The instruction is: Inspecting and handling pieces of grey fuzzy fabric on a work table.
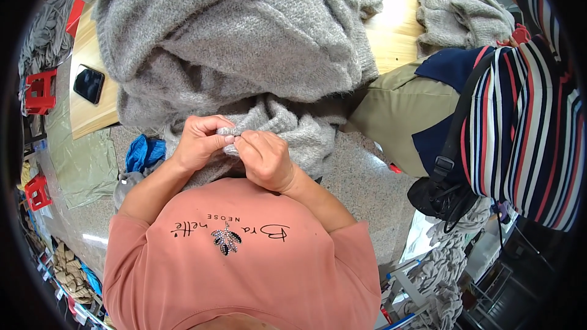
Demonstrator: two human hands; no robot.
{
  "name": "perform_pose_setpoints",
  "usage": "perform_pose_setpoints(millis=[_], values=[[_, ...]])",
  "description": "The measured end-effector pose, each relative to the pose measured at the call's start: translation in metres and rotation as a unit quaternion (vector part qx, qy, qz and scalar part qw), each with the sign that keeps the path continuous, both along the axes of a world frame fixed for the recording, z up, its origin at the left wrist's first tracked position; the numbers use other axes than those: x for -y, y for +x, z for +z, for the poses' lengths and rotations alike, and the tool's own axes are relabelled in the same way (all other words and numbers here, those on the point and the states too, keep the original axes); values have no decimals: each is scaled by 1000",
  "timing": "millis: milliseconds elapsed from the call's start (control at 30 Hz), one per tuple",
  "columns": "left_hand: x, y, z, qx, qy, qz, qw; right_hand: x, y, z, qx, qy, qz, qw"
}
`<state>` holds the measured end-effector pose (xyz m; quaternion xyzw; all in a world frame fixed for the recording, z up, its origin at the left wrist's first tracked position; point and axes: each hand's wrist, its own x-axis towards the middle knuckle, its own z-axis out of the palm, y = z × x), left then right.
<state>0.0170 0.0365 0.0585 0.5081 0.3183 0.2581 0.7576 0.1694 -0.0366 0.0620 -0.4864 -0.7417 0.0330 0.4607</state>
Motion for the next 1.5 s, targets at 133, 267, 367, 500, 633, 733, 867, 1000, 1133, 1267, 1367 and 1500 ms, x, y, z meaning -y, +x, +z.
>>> perform_pose_setpoints(millis=[133,267,367,500,633,733,867,1000,1133,1267,1367,1500], values=[[5,-1,3,9,15,-1,1000,1,5,7,-127,-114,37,985],[6,-3,9,-81,193,-7,978,-3,11,11,-257,-252,74,930],[5,-5,12,-96,297,-9,950,-2,14,13,-210,-307,48,927],[6,-4,13,-115,357,-13,927,1,11,9,-152,-308,18,939],[9,0,12,-114,477,30,871,4,5,3,-127,-294,-12,947],[11,0,12,-113,551,54,825,3,1,1,-127,-246,-35,960],[14,-1,11,-108,600,81,788,-2,-4,-3,-131,-205,-47,969],[16,-1,9,-118,596,98,788,-10,-9,-9,-121,-193,-65,972],[13,4,7,-119,574,122,801,-15,-15,-7,-138,-135,-91,977],[9,7,11,-160,325,90,928,-3,-6,7,-248,-158,-82,952],[2,2,16,-195,394,3,898,2,13,9,-336,-159,-148,916],[-12,-13,26,-213,367,-15,905,-4,35,4,-401,-188,-165,881]])
